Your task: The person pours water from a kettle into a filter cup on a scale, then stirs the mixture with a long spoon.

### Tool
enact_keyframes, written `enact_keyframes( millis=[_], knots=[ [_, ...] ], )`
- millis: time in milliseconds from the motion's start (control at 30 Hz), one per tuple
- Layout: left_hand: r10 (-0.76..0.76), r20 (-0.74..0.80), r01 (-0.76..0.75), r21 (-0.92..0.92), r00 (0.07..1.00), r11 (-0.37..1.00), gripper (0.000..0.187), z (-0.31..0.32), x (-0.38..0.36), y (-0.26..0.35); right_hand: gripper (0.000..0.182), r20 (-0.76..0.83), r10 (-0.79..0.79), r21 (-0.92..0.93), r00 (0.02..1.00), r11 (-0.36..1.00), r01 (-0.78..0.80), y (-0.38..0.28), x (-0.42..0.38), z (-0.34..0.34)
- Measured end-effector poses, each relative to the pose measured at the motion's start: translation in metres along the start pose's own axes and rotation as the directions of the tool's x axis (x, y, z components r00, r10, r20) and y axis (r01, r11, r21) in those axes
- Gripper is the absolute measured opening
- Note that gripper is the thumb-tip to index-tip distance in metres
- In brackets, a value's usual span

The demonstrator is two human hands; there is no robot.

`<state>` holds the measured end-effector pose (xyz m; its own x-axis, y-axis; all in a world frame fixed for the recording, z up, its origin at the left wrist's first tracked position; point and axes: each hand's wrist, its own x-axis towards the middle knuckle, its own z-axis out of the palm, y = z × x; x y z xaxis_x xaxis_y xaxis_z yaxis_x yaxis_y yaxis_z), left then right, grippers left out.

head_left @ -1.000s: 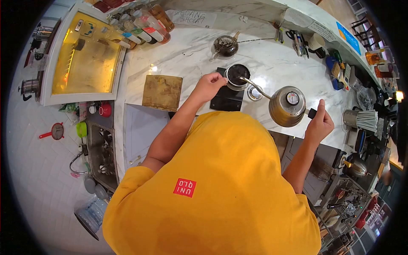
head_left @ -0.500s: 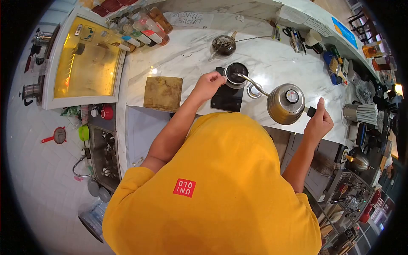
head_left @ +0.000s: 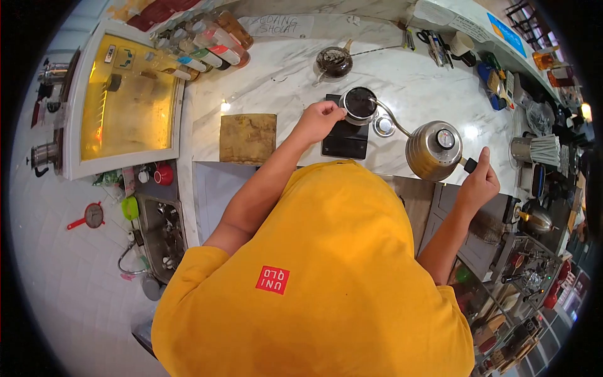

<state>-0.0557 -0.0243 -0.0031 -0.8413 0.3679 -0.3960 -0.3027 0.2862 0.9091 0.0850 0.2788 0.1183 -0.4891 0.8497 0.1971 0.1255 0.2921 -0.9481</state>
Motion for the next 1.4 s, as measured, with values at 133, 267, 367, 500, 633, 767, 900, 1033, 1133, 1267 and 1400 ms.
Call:
enact_keyframes(
  millis=[133, 267, 367, 500, 633, 767, 900, 1033, 1133, 1267, 1400],
  knots=[
    [-0.007, 0.038, 0.005, 0.040, 0.999, 0.999, 0.025, -0.005, 0.007, -0.005, 0.056, -0.046, -0.022, 0.013, 0.999, 1.000, 0.023, -0.003, -0.012, -0.003],
    [-0.005, 0.087, 0.000, 0.062, 0.996, 0.998, 0.025, -0.009, 0.006, 0.003, 0.057, -0.091, 0.075, 0.004, 0.993, 0.997, -0.075, -0.011, -0.028, -0.008],
    [-0.025, 0.097, 0.020, 0.046, 0.995, 0.999, 0.025, -0.010, 0.008, 0.001, 0.057, -0.118, 0.085, -0.012, 0.989, 0.996, -0.087, -0.009, -0.037, -0.015],
    [-0.004, 0.125, 0.000, 0.031, 0.992, 1.000, 0.025, -0.011, 0.010, 0.000, 0.058, -0.153, 0.105, 0.005, 0.983, 0.994, -0.105, -0.012, -0.046, -0.017],
    [-0.005, 0.153, -0.004, 0.058, 0.988, 0.998, 0.026, -0.014, 0.012, 0.000, 0.058, -0.192, 0.135, 0.037, 0.972, 0.991, -0.130, -0.022, -0.054, -0.013],
    [0.012, 0.178, -0.025, 0.074, 0.984, 0.997, 0.026, -0.016, 0.015, -0.003, 0.060, -0.236, 0.118, 0.029, 0.965, 0.993, -0.114, -0.025, -0.058, -0.009],
    [0.065, 0.185, -0.073, 0.040, 0.981, 0.997, 0.029, -0.015, 0.020, -0.009, 0.060, -0.271, 0.120, 0.049, 0.955, 0.993, -0.111, -0.027, -0.064, -0.005],
    [0.024, 0.228, -0.039, 0.060, 0.973, 0.997, 0.027, -0.018, 0.020, -0.002, 0.060, -0.293, 0.158, 0.095, 0.943, 0.986, -0.135, -0.028, -0.071, -0.001],
    [0.023, 0.236, -0.043, 0.080, 0.971, 0.996, 0.028, -0.020, 0.019, 0.003, 0.060, -0.301, 0.118, 0.086, 0.946, 0.992, -0.096, -0.019, -0.075, -0.002],
    [0.039, 0.251, -0.056, 0.060, 0.967, 0.997, 0.029, -0.020, 0.021, 0.002, 0.060, -0.315, 0.139, 0.071, 0.939, 0.990, -0.122, -0.024, -0.085, -0.002],
    [0.041, 0.252, -0.058, 0.060, 0.967, 0.996, 0.029, -0.020, 0.021, 0.000, 0.060, -0.298, 0.120, 0.055, 0.947, 0.993, -0.109, -0.022, -0.091, -0.006]
  ],
)
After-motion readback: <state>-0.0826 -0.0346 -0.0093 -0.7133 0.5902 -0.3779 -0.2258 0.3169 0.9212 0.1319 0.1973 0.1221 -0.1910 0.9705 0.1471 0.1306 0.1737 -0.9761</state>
